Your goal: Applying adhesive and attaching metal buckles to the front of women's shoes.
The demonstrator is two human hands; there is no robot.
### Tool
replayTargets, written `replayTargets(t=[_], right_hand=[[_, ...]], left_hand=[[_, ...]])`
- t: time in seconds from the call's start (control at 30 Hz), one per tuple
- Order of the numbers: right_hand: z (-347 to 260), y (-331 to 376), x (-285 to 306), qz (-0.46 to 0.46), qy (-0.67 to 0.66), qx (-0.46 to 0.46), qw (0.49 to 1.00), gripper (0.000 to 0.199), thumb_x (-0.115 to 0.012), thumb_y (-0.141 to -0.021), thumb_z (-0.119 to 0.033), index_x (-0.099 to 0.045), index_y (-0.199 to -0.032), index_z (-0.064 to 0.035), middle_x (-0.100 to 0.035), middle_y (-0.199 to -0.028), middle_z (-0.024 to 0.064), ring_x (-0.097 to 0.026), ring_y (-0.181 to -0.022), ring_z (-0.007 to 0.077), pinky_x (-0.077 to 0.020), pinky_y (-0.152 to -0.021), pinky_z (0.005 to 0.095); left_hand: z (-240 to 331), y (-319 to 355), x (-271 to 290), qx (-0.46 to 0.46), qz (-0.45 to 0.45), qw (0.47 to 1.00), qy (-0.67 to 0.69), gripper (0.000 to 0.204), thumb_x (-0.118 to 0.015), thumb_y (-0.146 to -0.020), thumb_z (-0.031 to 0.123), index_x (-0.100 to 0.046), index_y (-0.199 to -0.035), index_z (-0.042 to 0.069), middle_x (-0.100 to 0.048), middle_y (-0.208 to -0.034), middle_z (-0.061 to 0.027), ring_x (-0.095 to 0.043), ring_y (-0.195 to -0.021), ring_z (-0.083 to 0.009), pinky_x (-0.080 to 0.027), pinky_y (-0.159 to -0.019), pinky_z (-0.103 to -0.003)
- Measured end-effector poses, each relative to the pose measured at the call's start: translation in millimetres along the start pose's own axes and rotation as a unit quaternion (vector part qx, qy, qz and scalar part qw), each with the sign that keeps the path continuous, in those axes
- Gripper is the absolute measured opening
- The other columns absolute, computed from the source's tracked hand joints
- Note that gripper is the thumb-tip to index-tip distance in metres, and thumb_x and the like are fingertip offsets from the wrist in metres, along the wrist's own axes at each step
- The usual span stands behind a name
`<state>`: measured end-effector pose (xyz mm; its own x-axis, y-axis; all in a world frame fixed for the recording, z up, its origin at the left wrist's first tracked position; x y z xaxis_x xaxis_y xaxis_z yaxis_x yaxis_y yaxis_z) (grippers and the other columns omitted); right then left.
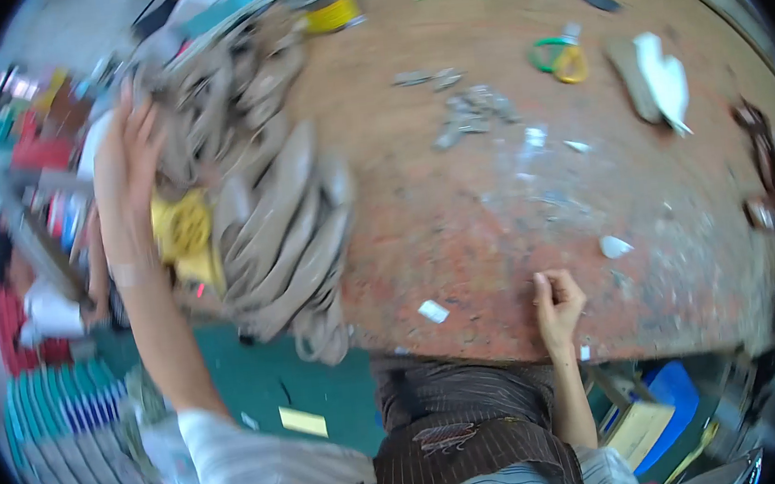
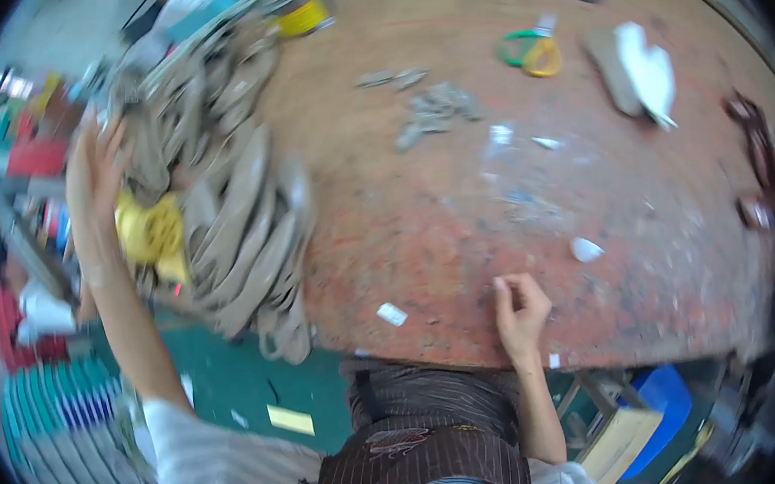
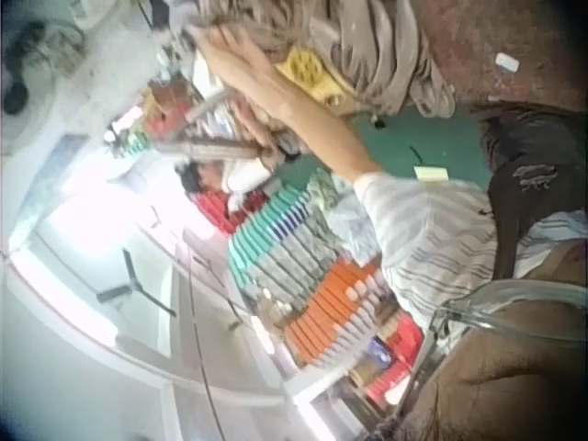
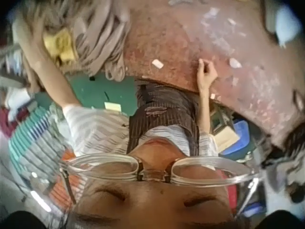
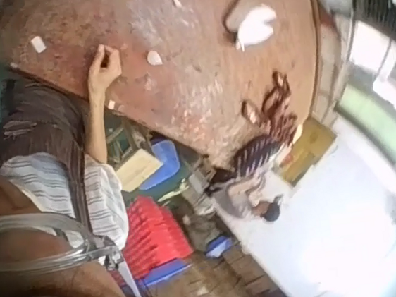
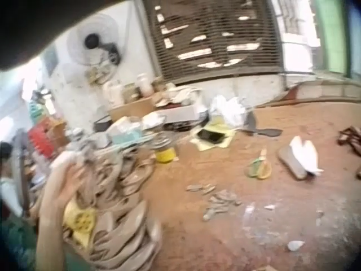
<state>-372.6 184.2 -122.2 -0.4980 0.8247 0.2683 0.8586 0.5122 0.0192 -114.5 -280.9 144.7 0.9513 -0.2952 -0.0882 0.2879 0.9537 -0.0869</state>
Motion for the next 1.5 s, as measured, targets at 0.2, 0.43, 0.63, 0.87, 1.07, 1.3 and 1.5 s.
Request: replayTargets(t=[0.2, 0.43, 0.63, 0.87, 1.07, 1.3, 1.5], right_hand=[[-43, 8, 37, 0.127, 0.063, 0.120, 0.983, 0.004, -0.066, -0.078, -0.003, -0.063, -0.077, -0.0013, -0.058, -0.069, 0.0092, -0.056, -0.059, 0.0191, -0.0423, -0.053, 0.0273], [-27, 1, 109, 0.324, 0.140, 0.104, 0.930, 0.047, -0.072, -0.074, -0.008, -0.051, -0.116, -0.0010, -0.054, -0.106, 0.0159, -0.055, -0.091, 0.0277, -0.0459, -0.075, 0.0339], [0, -27, 103, 0.210, 0.158, 0.080, 0.962, 0.057, -0.074, -0.069, -0.012, -0.050, -0.119, -0.0017, -0.055, -0.106, 0.0143, -0.053, -0.095, 0.0298, -0.0428, -0.083, 0.0380], [2, -41, 98, 0.217, 0.116, 0.049, 0.968, 0.027, -0.071, -0.075, -0.007, -0.062, -0.100, -0.0017, -0.059, -0.091, 0.0067, -0.055, -0.081, 0.0176, -0.0459, -0.073, 0.0297], [19, -49, 99, 0.201, 0.149, 0.057, 0.966, 0.019, -0.070, -0.081, -0.009, -0.063, -0.097, -0.0002, -0.057, -0.090, 0.0022, -0.050, -0.075, 0.0097, -0.0399, -0.065, 0.0221], [-3, -51, 66, 0.143, 0.147, 0.046, 0.978, 0.013, -0.067, -0.084, -0.007, -0.063, -0.095, -0.0008, -0.061, -0.093, 0.0017, -0.053, -0.078, 0.0078, -0.0405, -0.068, 0.0202], [-48, -15, -16, -0.161, 0.076, 0.058, 0.982, 0.019, -0.064, -0.078, 0.004, -0.063, -0.096, 0.0006, -0.067, -0.091, 0.0097, -0.063, -0.080, 0.0169, -0.0519, -0.071, 0.0299]], left_hand=[[-122, 117, 20, -0.031, -0.153, 0.714, -0.682, 0.062, -0.077, -0.073, 0.030, -0.053, -0.120, -0.003, -0.048, -0.129, -0.0233, -0.043, -0.122, -0.0369, -0.035, -0.102, -0.040], [-44, 99, -13, -0.279, -0.053, 0.835, -0.471, 0.025, -0.068, -0.080, 0.009, -0.060, -0.098, -0.006, -0.059, -0.100, -0.0134, -0.055, -0.091, -0.0211, -0.043, -0.082, -0.030], [-27, 214, -109, -0.162, -0.120, 0.817, -0.540, 0.042, -0.065, -0.083, 0.030, -0.060, -0.109, -0.003, -0.060, -0.107, -0.0184, -0.058, -0.089, -0.0307, -0.044, -0.083, -0.042], [-210, 343, -179, 0.068, -0.441, 0.794, -0.412, 0.018, -0.056, -0.079, 0.007, -0.055, -0.094, -0.003, -0.057, -0.070, -0.0251, -0.059, -0.066, -0.0421, -0.045, -0.059, -0.048], [-231, 349, -172, 0.248, -0.374, 0.821, -0.352, 0.045, -0.063, -0.085, 0.011, -0.047, -0.123, -0.009, -0.063, -0.078, -0.0169, -0.064, -0.065, -0.0224, -0.049, -0.058, -0.035], [-262, 353, -155, 0.457, 0.047, 0.830, 0.318, 0.033, -0.049, -0.090, -0.005, -0.044, -0.123, -0.007, -0.052, -0.107, -0.0065, -0.050, -0.103, -0.0132, -0.037, -0.098, -0.031], [-272, 350, -162, 0.381, 0.009, 0.803, 0.458, 0.016, -0.050, -0.090, -0.004, -0.042, -0.082, 0.007, -0.036, -0.079, 0.0024, -0.045, -0.084, -0.0079, -0.040, -0.089, -0.026]])
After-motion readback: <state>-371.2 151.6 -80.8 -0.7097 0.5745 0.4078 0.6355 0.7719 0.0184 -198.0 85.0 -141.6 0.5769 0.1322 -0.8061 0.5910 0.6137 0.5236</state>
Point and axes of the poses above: each hand's wrist, its own y-axis away from the middle knuckle, its own x-axis out of the back of the hand, z = x × y, the point moved 8 cm from there along -y, towards the middle knuckle
